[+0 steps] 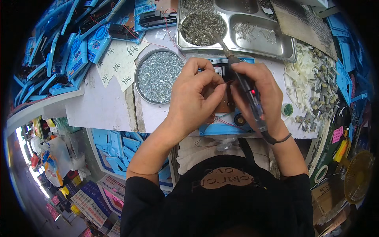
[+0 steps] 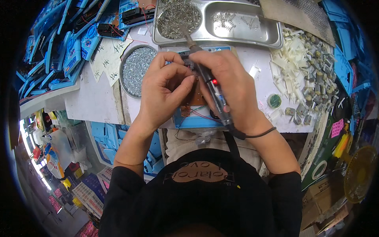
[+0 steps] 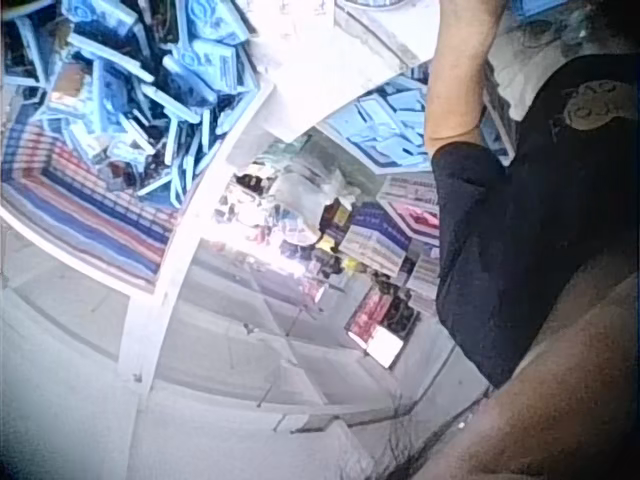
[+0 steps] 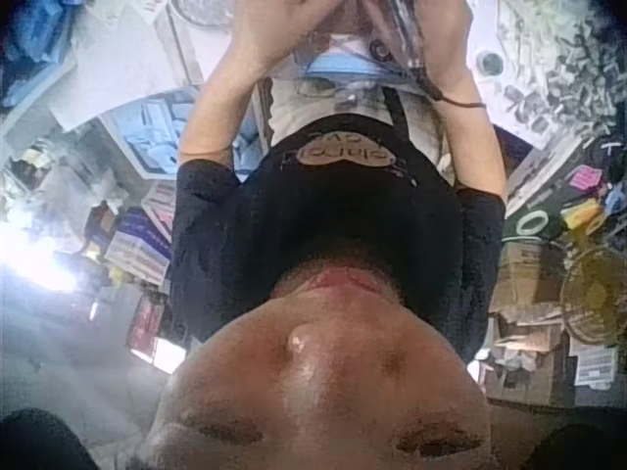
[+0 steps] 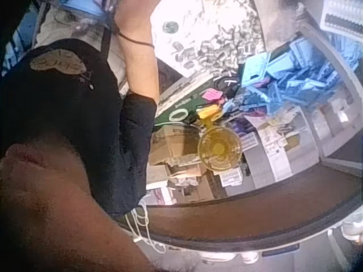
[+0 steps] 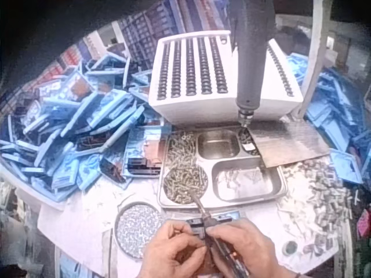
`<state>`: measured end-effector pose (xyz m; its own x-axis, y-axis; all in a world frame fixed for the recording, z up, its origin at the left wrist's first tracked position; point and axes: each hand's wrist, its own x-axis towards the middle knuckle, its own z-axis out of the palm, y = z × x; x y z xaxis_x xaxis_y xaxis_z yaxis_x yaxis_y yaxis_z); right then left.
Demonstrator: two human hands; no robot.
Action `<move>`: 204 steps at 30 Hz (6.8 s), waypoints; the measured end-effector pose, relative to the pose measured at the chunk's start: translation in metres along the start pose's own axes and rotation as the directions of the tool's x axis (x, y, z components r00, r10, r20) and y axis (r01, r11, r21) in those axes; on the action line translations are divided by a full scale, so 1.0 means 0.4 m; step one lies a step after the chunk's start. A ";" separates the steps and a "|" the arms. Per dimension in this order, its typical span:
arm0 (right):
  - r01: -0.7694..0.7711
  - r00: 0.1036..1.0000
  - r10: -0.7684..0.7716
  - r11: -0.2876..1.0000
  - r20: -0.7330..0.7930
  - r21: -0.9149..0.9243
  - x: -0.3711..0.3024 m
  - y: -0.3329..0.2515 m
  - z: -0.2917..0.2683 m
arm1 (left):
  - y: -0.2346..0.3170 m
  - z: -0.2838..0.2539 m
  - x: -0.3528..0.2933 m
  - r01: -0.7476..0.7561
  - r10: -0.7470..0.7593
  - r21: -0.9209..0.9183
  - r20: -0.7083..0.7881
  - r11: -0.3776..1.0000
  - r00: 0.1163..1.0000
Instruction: Assembling and soldering internal components into a blue plastic electronic device shell.
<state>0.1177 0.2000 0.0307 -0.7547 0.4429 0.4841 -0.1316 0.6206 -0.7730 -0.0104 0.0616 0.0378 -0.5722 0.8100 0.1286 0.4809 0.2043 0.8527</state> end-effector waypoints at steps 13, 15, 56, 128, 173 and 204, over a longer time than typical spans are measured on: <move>-0.084 0.989 0.084 0.996 -0.121 0.009 -0.017 0.018 -0.061 | 0.007 0.014 0.002 -0.053 0.054 0.035 -0.024 0.998 0.998; -0.094 0.973 0.104 0.994 -0.205 0.062 -0.023 0.008 -0.101 | 0.005 0.021 0.000 -0.007 0.008 0.040 -0.027 0.999 1.000; 0.259 0.946 -0.207 0.945 0.251 -0.197 -0.082 0.010 -0.151 | -0.008 0.058 0.009 -0.072 0.091 0.134 -0.143 0.988 0.986; 0.089 0.972 -0.065 0.991 0.224 -0.100 -0.053 -0.009 -0.216 | -0.009 0.091 0.011 -0.058 0.104 0.199 -0.226 0.978 0.969; -0.329 0.944 0.307 0.912 0.124 0.246 -0.089 0.012 -0.088 | 0.034 0.072 -0.003 0.084 -0.064 -0.111 0.170 0.990 0.983; -0.096 0.957 0.039 0.978 0.287 0.185 -0.139 -0.007 -0.255 | -0.004 0.063 -0.028 -0.372 0.340 0.049 0.313 0.927 0.887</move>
<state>0.2256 0.2398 0.0480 -0.9120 0.2625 0.3151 -0.1753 0.4452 -0.8781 0.0120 0.0658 0.0223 -0.1362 0.9597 0.2456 0.6911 -0.0856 0.7177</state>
